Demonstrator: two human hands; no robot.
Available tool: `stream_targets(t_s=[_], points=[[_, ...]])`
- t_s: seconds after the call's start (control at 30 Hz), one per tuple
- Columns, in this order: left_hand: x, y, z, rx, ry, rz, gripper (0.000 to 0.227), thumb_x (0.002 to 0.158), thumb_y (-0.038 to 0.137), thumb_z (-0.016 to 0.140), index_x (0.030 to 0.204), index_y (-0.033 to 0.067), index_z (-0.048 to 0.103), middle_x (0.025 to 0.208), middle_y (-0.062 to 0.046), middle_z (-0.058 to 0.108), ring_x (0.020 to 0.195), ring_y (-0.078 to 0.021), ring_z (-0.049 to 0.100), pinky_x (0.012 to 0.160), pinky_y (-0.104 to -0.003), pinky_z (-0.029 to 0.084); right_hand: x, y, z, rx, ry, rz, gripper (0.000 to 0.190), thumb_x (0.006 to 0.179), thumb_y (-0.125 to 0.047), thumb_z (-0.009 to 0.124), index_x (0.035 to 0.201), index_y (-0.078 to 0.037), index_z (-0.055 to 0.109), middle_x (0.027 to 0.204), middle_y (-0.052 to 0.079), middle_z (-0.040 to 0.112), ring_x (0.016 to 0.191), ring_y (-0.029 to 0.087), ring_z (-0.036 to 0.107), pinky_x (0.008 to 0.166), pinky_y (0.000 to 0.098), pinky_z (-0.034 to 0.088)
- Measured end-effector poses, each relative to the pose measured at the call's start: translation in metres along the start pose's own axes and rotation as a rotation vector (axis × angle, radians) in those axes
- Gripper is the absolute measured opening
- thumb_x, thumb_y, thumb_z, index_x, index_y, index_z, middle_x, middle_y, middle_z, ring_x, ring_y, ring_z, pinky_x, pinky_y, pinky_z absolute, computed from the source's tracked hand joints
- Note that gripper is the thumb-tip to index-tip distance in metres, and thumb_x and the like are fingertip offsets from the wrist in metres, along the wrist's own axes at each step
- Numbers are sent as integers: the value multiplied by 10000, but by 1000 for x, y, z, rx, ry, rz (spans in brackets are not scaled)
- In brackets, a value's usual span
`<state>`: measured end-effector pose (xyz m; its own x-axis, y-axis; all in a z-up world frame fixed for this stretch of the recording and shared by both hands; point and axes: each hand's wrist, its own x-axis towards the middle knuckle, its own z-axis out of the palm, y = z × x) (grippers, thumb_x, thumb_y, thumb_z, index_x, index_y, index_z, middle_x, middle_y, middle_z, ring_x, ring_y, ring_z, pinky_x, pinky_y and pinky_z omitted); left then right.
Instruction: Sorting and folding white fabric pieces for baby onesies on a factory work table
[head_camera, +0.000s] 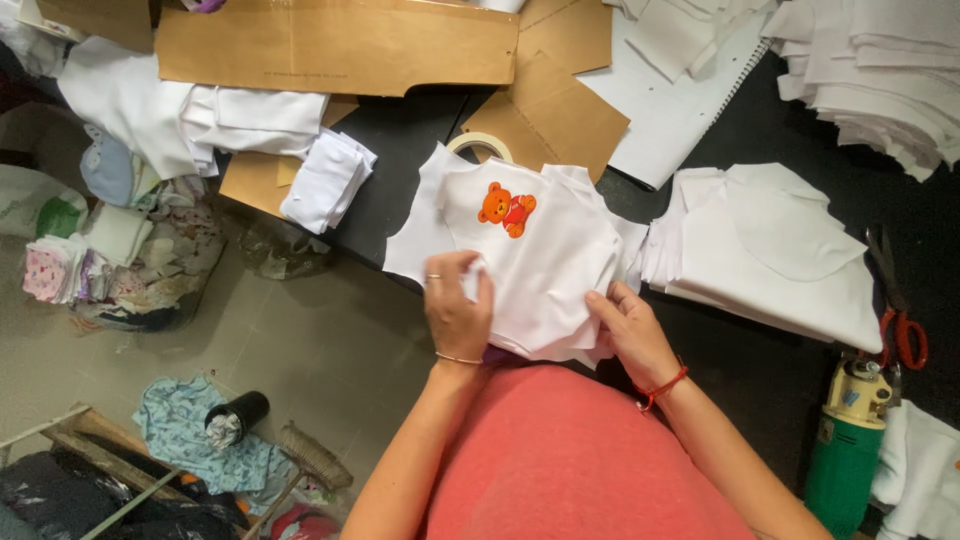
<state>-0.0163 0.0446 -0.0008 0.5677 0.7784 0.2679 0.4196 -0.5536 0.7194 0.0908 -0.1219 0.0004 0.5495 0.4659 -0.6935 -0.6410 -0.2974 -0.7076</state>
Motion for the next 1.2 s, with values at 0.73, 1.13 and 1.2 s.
stream_targets(t_s=[0.73, 1.13, 1.2], points=[[42, -40, -24, 490, -331, -236, 313, 776, 422, 584, 913, 144, 544, 980, -82, 436, 942, -339, 429, 771, -457, 389, 6, -8, 3, -3, 45, 29, 302, 812, -164, 585, 1062, -21, 498, 845, 112, 599, 719, 215, 612, 597, 360, 524], [18, 141, 42, -528, -747, 399, 134, 732, 244, 647, 757, 184, 531, 1046, 5, 584, 917, -182, 589, 776, -302, 445, -49, -19, -55, -371, 74, 170, 250, 746, -154, 626, 986, -87, 603, 825, 83, 658, 775, 147, 641, 708, 275, 546], [2, 162, 84, -299, -868, 577, 204, 758, 250, 596, 934, 168, 537, 978, -31, 603, 955, -242, 587, 922, -463, 382, -41, 15, -77, -520, 153, 215, 100, 679, -150, 624, 743, -91, 671, 588, 35, 583, 589, 130, 574, 513, 287, 500]])
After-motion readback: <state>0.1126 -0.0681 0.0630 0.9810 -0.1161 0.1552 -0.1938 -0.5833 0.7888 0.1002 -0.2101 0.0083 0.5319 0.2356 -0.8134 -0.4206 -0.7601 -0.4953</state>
